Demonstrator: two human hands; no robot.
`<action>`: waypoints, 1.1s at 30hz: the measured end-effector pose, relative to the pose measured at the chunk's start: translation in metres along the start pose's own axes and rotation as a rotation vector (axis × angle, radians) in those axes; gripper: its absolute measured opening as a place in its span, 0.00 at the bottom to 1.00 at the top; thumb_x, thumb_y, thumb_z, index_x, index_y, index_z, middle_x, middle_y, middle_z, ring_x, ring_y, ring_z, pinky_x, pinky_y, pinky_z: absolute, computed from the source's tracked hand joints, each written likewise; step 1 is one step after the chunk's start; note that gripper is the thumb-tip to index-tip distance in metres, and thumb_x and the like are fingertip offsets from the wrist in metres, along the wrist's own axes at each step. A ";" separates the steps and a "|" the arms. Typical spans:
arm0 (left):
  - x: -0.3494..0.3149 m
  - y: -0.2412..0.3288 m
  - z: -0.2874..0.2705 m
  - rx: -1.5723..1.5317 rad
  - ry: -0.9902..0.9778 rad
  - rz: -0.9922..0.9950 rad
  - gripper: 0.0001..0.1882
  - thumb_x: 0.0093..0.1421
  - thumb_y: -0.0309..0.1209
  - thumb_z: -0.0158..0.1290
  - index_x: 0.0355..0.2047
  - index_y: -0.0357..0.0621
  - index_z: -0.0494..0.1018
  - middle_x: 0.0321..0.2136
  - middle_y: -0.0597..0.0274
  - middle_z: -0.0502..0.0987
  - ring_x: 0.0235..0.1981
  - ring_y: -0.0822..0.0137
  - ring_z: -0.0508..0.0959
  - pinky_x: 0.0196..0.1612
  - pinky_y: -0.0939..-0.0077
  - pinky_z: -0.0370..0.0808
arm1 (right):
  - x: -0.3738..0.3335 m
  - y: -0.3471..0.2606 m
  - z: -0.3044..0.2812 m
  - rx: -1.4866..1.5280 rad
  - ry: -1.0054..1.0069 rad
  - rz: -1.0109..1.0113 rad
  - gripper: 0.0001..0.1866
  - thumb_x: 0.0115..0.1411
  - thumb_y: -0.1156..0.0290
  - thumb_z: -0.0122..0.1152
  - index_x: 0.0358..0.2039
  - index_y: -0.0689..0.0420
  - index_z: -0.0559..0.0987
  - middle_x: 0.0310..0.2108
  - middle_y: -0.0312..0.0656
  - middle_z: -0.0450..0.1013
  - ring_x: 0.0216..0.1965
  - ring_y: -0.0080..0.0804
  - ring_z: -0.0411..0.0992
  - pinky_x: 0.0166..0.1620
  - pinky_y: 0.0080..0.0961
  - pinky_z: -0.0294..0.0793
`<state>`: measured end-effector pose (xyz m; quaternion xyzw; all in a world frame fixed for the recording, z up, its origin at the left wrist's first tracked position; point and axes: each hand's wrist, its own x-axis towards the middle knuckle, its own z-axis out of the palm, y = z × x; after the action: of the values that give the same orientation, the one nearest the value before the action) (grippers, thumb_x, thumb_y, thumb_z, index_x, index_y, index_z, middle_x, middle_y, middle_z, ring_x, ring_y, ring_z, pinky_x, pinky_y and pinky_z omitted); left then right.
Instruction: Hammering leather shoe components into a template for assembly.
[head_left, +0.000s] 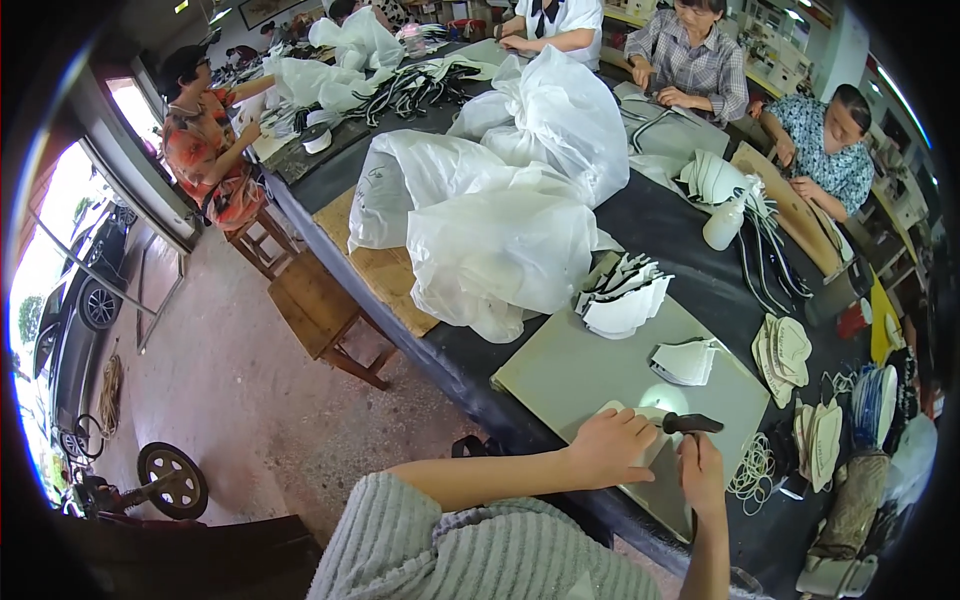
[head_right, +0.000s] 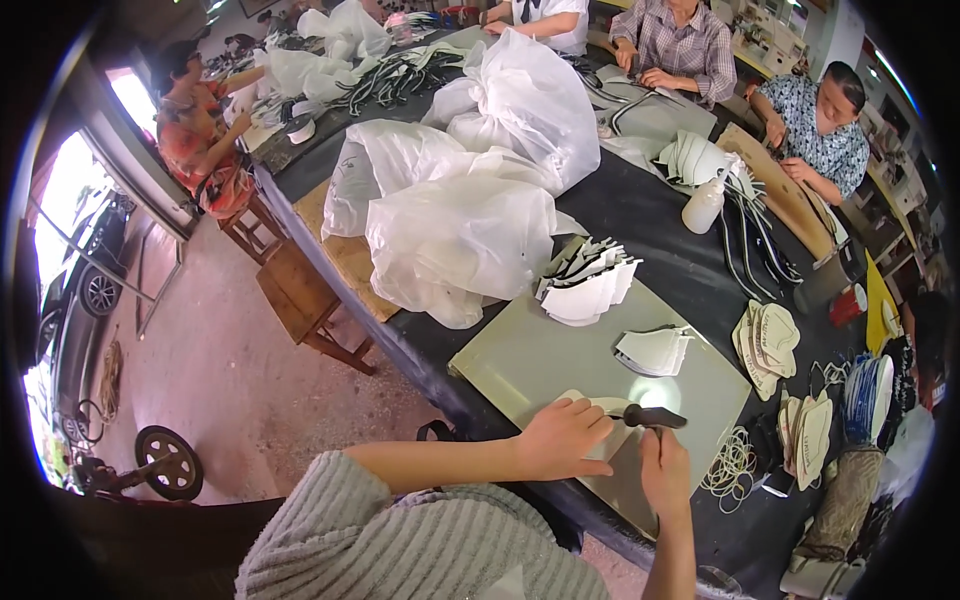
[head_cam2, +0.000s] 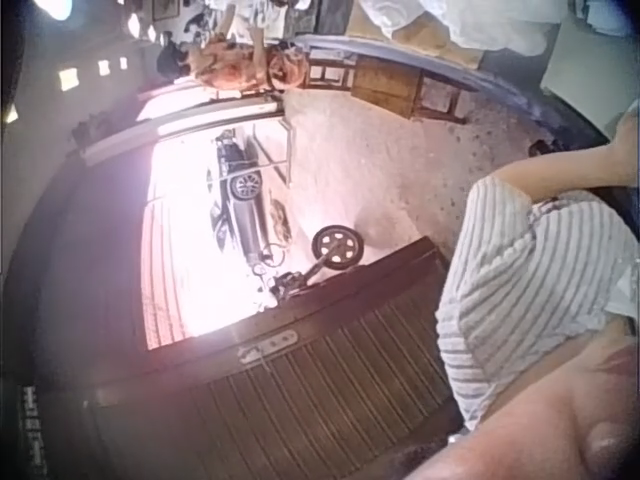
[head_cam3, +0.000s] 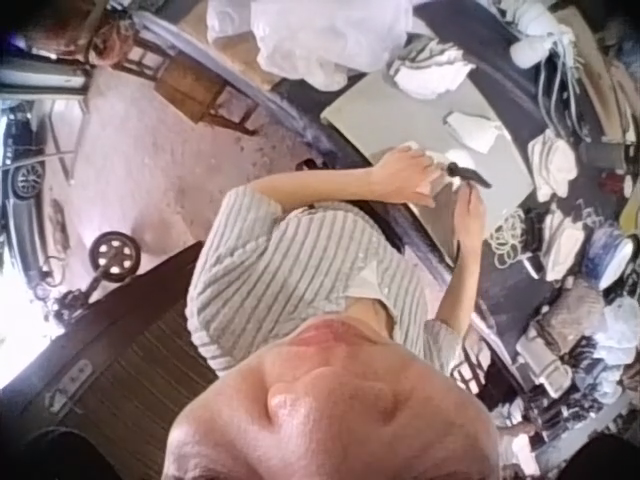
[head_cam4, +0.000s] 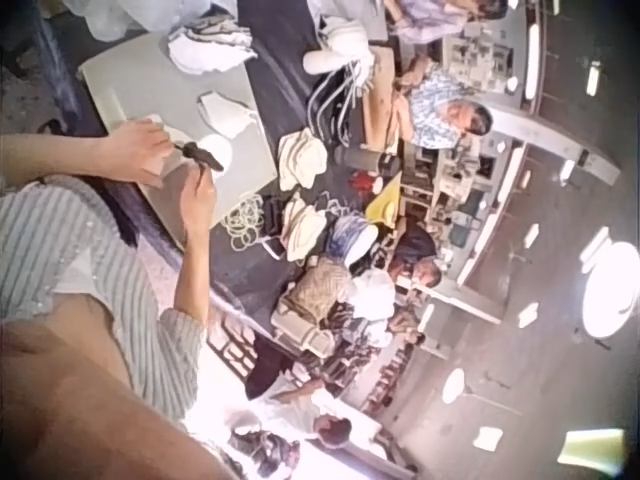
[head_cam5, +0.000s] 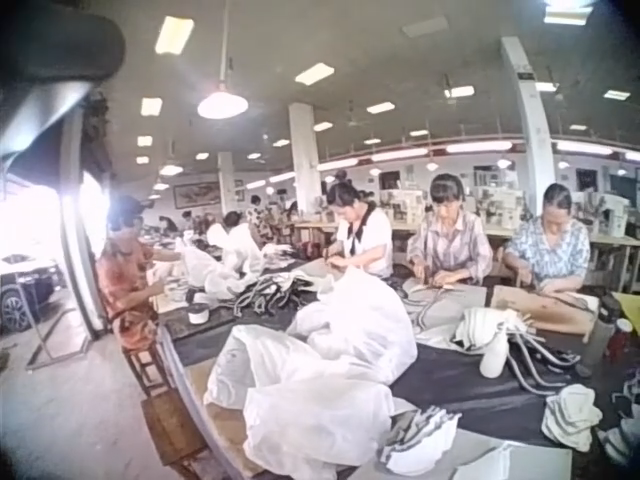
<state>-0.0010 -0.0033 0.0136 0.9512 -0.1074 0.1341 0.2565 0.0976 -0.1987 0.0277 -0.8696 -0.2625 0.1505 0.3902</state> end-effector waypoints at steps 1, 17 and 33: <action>0.004 0.002 0.000 0.005 -0.061 -0.060 0.24 0.52 0.50 0.61 0.35 0.42 0.73 0.34 0.60 0.75 0.40 0.59 0.77 0.41 0.65 0.72 | -0.005 -0.008 -0.005 0.371 -0.041 0.235 0.15 0.71 0.64 0.47 0.30 0.60 0.72 0.12 0.35 0.63 0.10 0.25 0.61 0.16 0.24 0.61; -0.008 0.007 0.018 0.135 0.023 0.004 0.16 0.55 0.40 0.60 0.36 0.42 0.72 0.37 0.59 0.76 0.42 0.59 0.76 0.43 0.63 0.74 | -0.031 -0.004 0.014 0.587 0.124 0.342 0.16 0.71 0.63 0.49 0.28 0.58 0.70 0.13 0.32 0.62 0.08 0.19 0.59 0.10 0.19 0.53; -0.054 0.017 0.025 0.143 0.189 0.234 0.32 0.54 0.43 0.62 0.53 0.35 0.69 0.55 0.51 0.69 0.59 0.52 0.68 0.62 0.55 0.64 | -0.037 0.000 0.023 0.552 0.170 0.281 0.15 0.70 0.61 0.50 0.30 0.58 0.71 0.14 0.31 0.62 0.09 0.19 0.60 0.11 0.19 0.54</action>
<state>-0.0513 -0.0230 -0.0159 0.9312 -0.1830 0.2590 0.1798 0.0568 -0.2064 0.0150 -0.7681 -0.0558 0.1952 0.6073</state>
